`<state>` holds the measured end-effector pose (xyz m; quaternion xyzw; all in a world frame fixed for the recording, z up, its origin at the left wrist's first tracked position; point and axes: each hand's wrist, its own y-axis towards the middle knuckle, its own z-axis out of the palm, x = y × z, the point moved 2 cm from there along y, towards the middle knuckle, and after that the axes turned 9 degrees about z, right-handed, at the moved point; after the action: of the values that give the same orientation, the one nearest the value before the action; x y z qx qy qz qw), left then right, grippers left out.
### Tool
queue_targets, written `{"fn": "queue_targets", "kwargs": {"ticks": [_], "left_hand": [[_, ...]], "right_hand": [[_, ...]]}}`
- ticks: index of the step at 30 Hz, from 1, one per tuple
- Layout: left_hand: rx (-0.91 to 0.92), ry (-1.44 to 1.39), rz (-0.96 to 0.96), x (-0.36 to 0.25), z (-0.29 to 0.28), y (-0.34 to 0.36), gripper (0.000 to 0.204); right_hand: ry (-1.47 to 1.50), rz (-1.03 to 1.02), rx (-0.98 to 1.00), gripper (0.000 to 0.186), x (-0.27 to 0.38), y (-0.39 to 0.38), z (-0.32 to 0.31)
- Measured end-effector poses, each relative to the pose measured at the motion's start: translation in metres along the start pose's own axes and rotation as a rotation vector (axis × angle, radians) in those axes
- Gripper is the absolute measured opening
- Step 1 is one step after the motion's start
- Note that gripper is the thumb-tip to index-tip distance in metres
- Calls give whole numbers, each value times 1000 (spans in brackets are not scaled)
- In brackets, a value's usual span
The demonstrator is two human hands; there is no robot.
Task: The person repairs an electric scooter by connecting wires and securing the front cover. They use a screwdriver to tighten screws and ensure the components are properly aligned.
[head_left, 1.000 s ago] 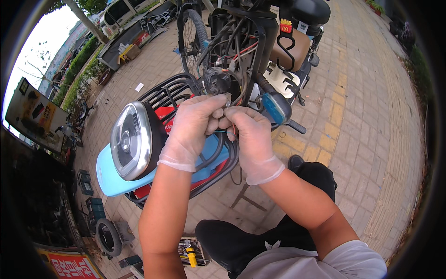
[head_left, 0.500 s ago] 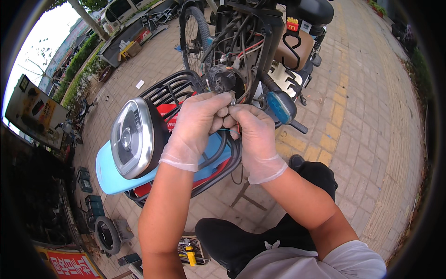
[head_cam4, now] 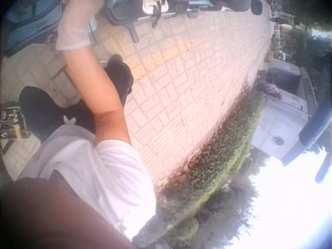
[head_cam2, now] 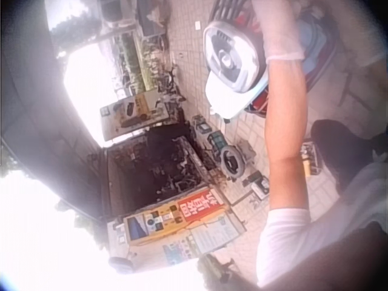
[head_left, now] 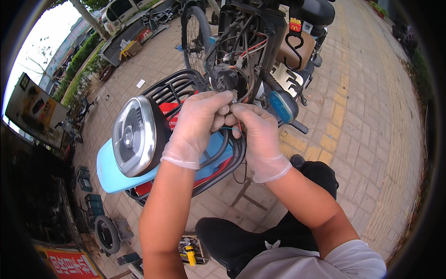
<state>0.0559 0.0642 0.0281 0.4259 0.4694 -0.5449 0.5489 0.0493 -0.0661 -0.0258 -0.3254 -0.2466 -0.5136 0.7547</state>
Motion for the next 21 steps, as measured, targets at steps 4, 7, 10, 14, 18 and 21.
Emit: {"fn": "queue_targets", "kwargs": {"ticks": [4, 7, 10, 14, 18, 21], "left_hand": [[1, -13, 4, 1, 0, 1, 22], [-15, -1, -2, 2, 1, 0, 21], [-6, 8, -1, 0, 2, -1, 21], [-20, 32, -1, -1, 5, -2, 24], [-28, 43, -10, -1, 5, -1, 24], [-6, 27, -8, 0, 3, -1, 23]], "right_hand": [[10, 6, 7, 19, 1, -1, -1], [-12, -1, -10, 18, 1, -1, 0], [-2, 7, -29, 18, -1, 0, 1], [-4, 0, -24, 14, -1, 0, 3], [-13, 1, -38, 14, -1, 0, 5], [-21, 3, -44, 14, -1, 1, 5]]}}
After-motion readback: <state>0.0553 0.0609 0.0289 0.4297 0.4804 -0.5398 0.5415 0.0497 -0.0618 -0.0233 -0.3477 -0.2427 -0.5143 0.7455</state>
